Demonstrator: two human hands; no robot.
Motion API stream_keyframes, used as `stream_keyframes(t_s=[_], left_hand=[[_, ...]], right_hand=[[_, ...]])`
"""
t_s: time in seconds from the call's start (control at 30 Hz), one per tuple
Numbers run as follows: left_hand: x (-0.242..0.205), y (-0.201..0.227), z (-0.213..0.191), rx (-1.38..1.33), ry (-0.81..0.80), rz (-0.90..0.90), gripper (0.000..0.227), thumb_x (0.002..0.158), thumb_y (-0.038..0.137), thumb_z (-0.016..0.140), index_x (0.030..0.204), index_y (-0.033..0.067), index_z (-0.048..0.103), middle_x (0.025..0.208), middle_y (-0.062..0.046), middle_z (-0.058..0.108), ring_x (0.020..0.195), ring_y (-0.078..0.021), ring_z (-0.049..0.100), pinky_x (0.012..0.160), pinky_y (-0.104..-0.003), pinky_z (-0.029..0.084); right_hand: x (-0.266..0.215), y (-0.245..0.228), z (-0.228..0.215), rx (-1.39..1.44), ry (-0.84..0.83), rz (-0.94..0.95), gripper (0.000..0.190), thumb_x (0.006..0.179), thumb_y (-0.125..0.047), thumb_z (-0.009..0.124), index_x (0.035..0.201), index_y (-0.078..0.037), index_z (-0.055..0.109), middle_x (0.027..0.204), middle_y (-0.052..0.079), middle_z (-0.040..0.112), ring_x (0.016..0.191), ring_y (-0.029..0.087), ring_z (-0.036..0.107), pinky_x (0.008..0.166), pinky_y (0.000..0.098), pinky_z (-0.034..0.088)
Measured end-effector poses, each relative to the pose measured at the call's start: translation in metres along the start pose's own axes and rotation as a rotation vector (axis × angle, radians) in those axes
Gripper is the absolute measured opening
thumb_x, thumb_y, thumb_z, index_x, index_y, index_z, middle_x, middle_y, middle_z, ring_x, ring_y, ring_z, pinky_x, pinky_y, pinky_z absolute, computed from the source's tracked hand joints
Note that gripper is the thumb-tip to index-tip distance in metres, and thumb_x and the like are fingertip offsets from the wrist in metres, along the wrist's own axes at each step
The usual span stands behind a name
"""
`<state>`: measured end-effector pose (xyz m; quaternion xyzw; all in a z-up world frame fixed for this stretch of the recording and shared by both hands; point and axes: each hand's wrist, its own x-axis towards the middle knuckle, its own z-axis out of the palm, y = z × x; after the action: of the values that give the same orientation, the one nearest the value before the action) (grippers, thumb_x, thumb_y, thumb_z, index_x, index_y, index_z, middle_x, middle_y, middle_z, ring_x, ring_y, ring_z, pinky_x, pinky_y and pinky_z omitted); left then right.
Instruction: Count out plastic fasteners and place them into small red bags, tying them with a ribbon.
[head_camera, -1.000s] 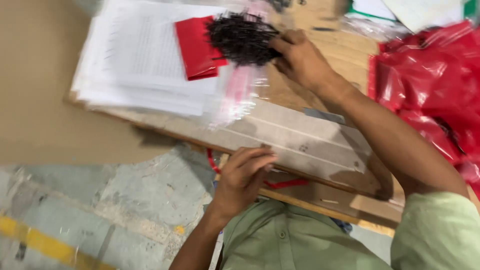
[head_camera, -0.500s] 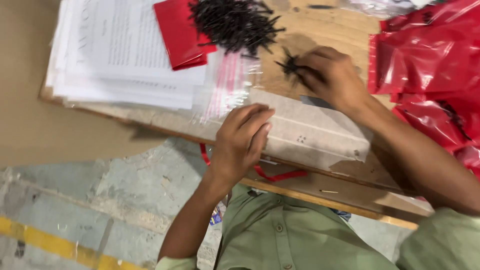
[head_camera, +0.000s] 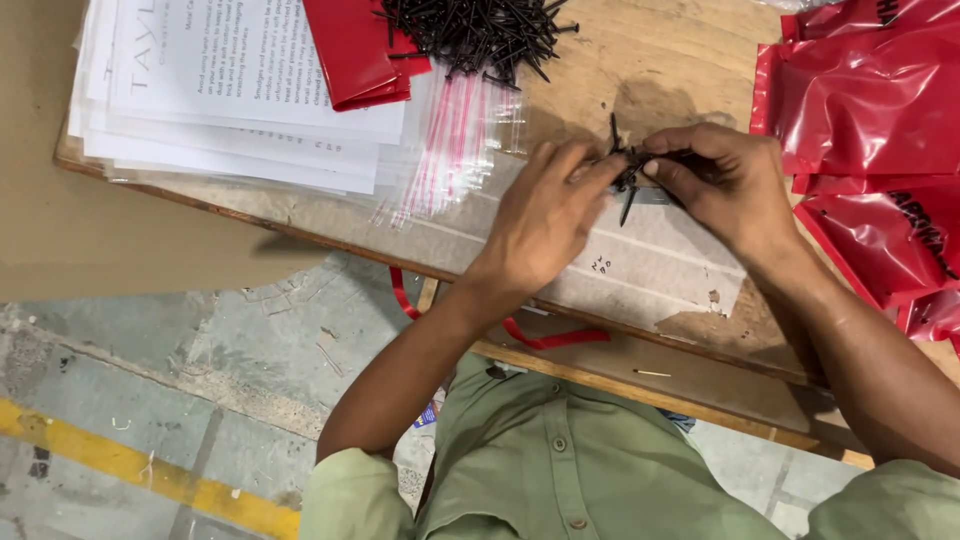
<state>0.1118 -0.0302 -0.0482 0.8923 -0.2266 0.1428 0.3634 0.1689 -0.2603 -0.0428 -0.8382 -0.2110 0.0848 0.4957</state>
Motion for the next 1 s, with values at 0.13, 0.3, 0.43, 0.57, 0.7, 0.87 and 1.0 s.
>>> stream_keyframes(t_s=[0.13, 0.3, 0.43, 0.57, 0.7, 0.87, 1.0], left_hand=[[-0.008, -0.014, 0.007, 0.074, 0.005, -0.167, 0.027, 0.098, -0.005, 0.062, 0.123, 0.0018, 0.071, 0.110, -0.011, 0.063, 0.101, -0.0278, 0.061, 0.083, -0.039, 0.057], [-0.010, -0.013, 0.004, 0.111, 0.137, -0.096, 0.031, 0.091, -0.006, 0.064, 0.120, -0.0006, 0.071, 0.108, -0.011, 0.065, 0.103, -0.0277, 0.060, 0.086, -0.039, 0.058], [-0.011, -0.019, 0.009, 0.114, 0.088, -0.137, 0.028, 0.092, -0.004, 0.066, 0.119, -0.0007, 0.072, 0.106, -0.011, 0.062, 0.099, -0.0262, 0.058, 0.080, -0.037, 0.056], [-0.009, -0.010, 0.003, 0.114, 0.095, -0.135, 0.026, 0.092, 0.000, 0.071, 0.118, 0.0033, 0.074, 0.108, -0.008, 0.061, 0.100, -0.0260, 0.057, 0.083, -0.039, 0.056], [-0.012, -0.014, 0.005, 0.075, 0.082, -0.110, 0.025, 0.094, -0.002, 0.070, 0.119, 0.0026, 0.072, 0.115, -0.009, 0.061, 0.101, -0.0251, 0.058, 0.084, -0.036, 0.057], [-0.009, -0.005, -0.003, 0.059, 0.162, -0.082, 0.026, 0.091, -0.004, 0.072, 0.116, 0.0049, 0.074, 0.115, -0.009, 0.063, 0.106, -0.0314, 0.060, 0.089, -0.041, 0.055], [-0.007, -0.005, -0.004, 0.014, 0.112, -0.053, 0.024, 0.093, -0.004, 0.071, 0.116, 0.0037, 0.074, 0.115, -0.012, 0.064, 0.107, -0.0339, 0.060, 0.093, -0.044, 0.052]], right_hand=[[0.003, 0.005, -0.003, -0.105, 0.037, -0.033, 0.016, 0.103, -0.001, 0.071, 0.118, -0.001, 0.074, 0.111, 0.016, 0.075, 0.090, 0.021, 0.075, 0.072, 0.0294, 0.064], [-0.009, -0.001, -0.016, -0.259, 0.038, -0.216, 0.016, 0.108, -0.003, 0.068, 0.123, 0.000, 0.072, 0.127, 0.020, 0.072, 0.108, 0.025, 0.073, 0.086, 0.0317, 0.065], [-0.042, -0.010, -0.020, -0.584, -0.039, -0.349, 0.026, 0.096, -0.011, 0.074, 0.120, -0.002, 0.075, 0.124, 0.018, 0.070, 0.115, 0.031, 0.064, 0.096, 0.0464, 0.058], [-0.077, -0.043, -0.019, -0.693, -0.018, -0.203, 0.033, 0.091, -0.008, 0.073, 0.123, 0.000, 0.074, 0.127, 0.018, 0.064, 0.117, 0.037, 0.059, 0.096, 0.0472, 0.056], [-0.107, -0.058, -0.026, -0.761, -0.013, -0.109, 0.037, 0.089, -0.007, 0.073, 0.125, 0.003, 0.071, 0.129, 0.019, 0.063, 0.115, 0.039, 0.058, 0.095, 0.0470, 0.054], [-0.161, -0.056, -0.031, -0.817, 0.019, 0.041, 0.049, 0.085, -0.012, 0.075, 0.128, 0.007, 0.065, 0.134, 0.022, 0.060, 0.118, 0.040, 0.057, 0.094, 0.0493, 0.053], [-0.201, -0.069, -0.037, -0.906, 0.055, 0.165, 0.057, 0.078, -0.020, 0.081, 0.126, 0.006, 0.066, 0.133, 0.021, 0.059, 0.118, 0.041, 0.056, 0.095, 0.0504, 0.052]])
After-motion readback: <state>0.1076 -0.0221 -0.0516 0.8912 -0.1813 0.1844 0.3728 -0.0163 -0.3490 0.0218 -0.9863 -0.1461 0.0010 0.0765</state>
